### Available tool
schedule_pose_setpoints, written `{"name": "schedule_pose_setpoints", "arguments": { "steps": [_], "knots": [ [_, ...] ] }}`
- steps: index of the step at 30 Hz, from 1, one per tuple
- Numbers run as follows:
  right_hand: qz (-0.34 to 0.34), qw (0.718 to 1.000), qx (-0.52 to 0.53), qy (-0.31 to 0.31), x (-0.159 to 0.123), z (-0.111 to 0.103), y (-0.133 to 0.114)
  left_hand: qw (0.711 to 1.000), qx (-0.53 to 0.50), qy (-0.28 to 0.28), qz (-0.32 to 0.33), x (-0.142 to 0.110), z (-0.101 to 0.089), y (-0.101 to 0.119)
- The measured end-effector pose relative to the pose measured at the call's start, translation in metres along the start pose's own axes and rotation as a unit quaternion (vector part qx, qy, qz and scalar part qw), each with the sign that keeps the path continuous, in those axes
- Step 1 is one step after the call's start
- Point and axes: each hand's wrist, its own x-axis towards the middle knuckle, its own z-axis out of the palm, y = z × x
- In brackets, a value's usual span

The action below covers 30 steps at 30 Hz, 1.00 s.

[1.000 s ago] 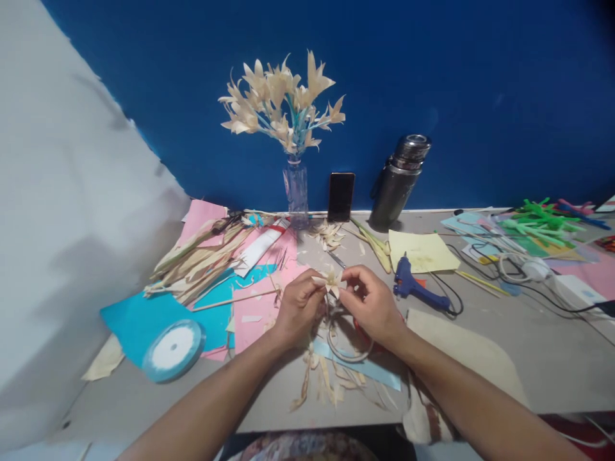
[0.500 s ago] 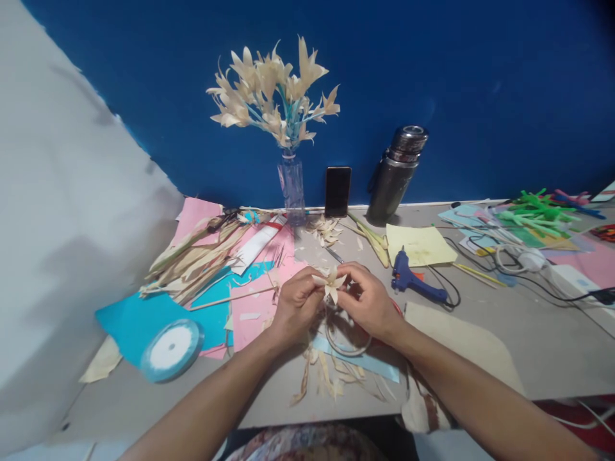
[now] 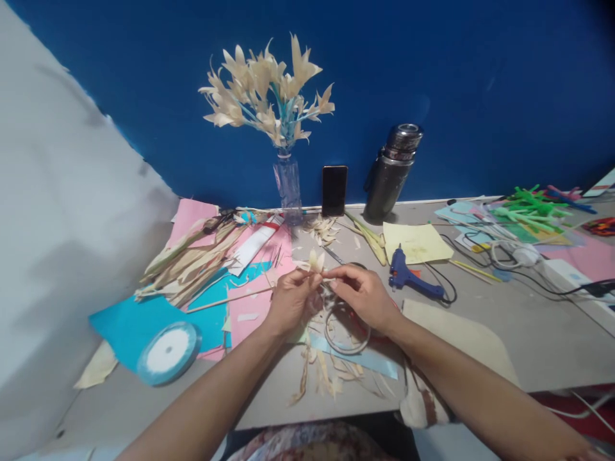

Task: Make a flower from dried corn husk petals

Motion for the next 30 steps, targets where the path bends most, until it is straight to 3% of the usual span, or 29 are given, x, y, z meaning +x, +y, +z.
{"name": "schedule_pose_setpoints", "arguments": {
  "steps": [4, 10, 13, 16, 18, 20, 25, 30],
  "knots": [
    [0.051, 0.994, 0.076, -0.067, 0.002, 0.001, 0.008, 1.0, 0.026, 0.01, -0.012, -0.004, 0.002, 0.0],
    [0.081, 0.986, 0.112, -0.089, 0.002, 0.003, 0.013, 0.998, 0.054, 0.007, 0.008, -0.004, 0.004, 0.001],
    [0.062, 0.993, 0.076, -0.067, 0.003, 0.003, 0.014, 0.998, 0.053, -0.022, 0.013, -0.006, 0.005, 0.001],
    [0.019, 0.999, -0.04, 0.005, 0.007, 0.0, 0.014, 0.998, 0.035, -0.061, 0.003, -0.01, 0.007, 0.002],
    [-0.004, 0.991, -0.116, 0.06, 0.008, -0.002, 0.013, 0.998, 0.001, -0.063, -0.009, -0.011, 0.008, 0.003],
    [-0.009, 0.986, -0.149, 0.076, 0.009, -0.004, 0.012, 0.998, -0.032, -0.049, -0.025, -0.011, 0.008, 0.005],
    [-0.074, 0.985, -0.151, 0.048, 0.007, -0.004, 0.012, 0.992, -0.084, -0.044, -0.083, -0.005, 0.003, 0.007],
    [-0.037, 0.998, -0.035, 0.033, 0.005, -0.004, 0.004, 0.989, -0.102, -0.039, -0.096, -0.003, 0.004, 0.006]
  ]
}}
